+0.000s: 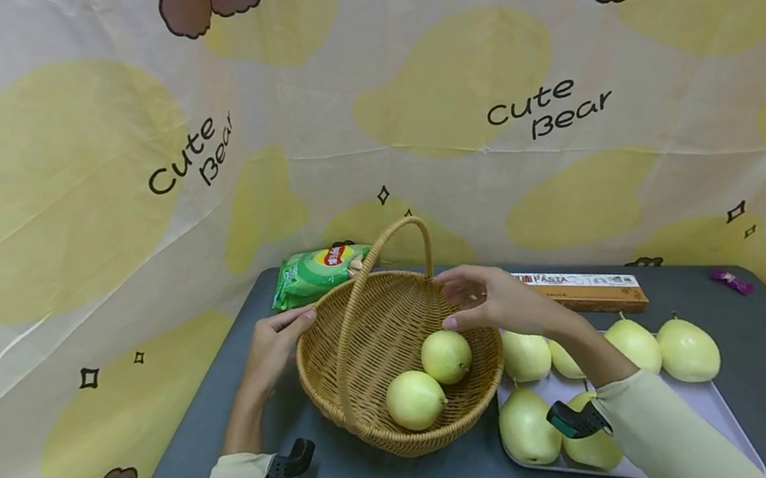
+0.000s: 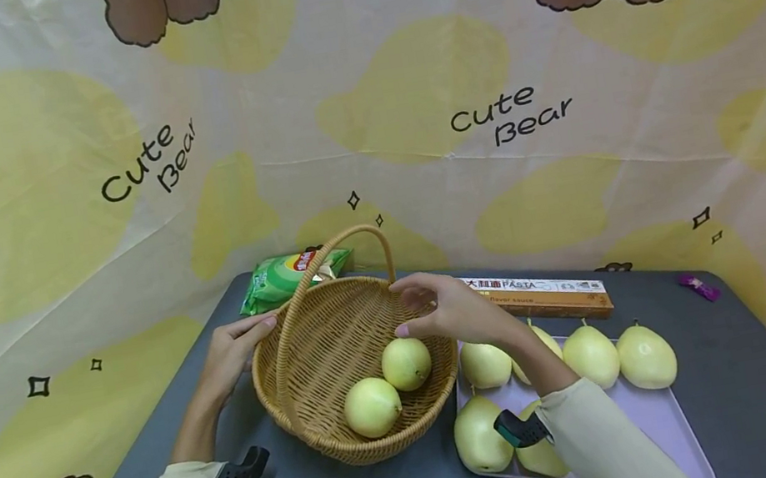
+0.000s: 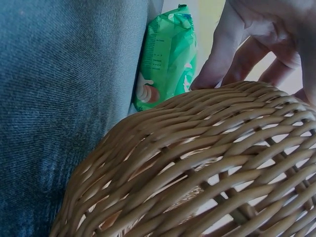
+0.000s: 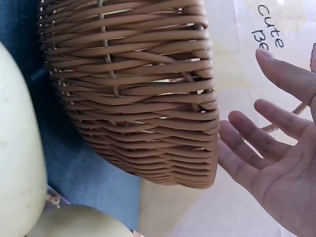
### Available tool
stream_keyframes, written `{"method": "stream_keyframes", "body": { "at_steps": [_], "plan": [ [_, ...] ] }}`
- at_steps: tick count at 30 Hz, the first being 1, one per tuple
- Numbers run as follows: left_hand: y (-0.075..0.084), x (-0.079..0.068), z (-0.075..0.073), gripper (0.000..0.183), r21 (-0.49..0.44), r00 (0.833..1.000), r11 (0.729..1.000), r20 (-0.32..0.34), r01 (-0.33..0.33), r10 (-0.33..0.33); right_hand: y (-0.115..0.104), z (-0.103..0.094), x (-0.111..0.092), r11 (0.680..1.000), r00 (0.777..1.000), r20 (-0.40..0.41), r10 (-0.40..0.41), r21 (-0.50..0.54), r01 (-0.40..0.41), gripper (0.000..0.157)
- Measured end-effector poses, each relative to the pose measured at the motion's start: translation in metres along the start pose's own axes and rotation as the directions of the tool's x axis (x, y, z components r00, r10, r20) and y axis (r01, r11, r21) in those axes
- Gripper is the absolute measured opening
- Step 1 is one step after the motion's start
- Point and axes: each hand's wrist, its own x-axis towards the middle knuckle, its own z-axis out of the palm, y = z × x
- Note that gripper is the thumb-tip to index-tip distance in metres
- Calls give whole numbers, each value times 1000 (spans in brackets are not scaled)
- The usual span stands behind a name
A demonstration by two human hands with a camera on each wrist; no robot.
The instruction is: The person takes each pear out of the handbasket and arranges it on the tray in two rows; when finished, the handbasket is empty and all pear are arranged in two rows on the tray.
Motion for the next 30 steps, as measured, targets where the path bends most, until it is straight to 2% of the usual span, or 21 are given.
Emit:
{"method": "stream_keyframes", "body": {
  "at_steps": [12, 19, 24, 30],
  "plan": [
    [0, -1, -1, 47, 9, 1000, 1000, -2, 1, -1, 1, 4, 26, 998, 983, 184, 25, -59, -14, 68],
    [1, 0, 0, 47, -8, 1000, 1000, 1, 11, -11, 4, 8, 36, 995, 956, 285, 68, -90, -44, 74],
    [1, 0, 0, 47, -2, 1000, 1000, 0, 15, -15, 5, 11, 41, 987, 938, 333, 99, -156, -49, 74],
    [1, 0, -1, 47, 15, 1000, 1000, -1, 11, -11, 5, 15, 44, 981, 917, 373, 141, -180, -78, 74]
  ]
}}
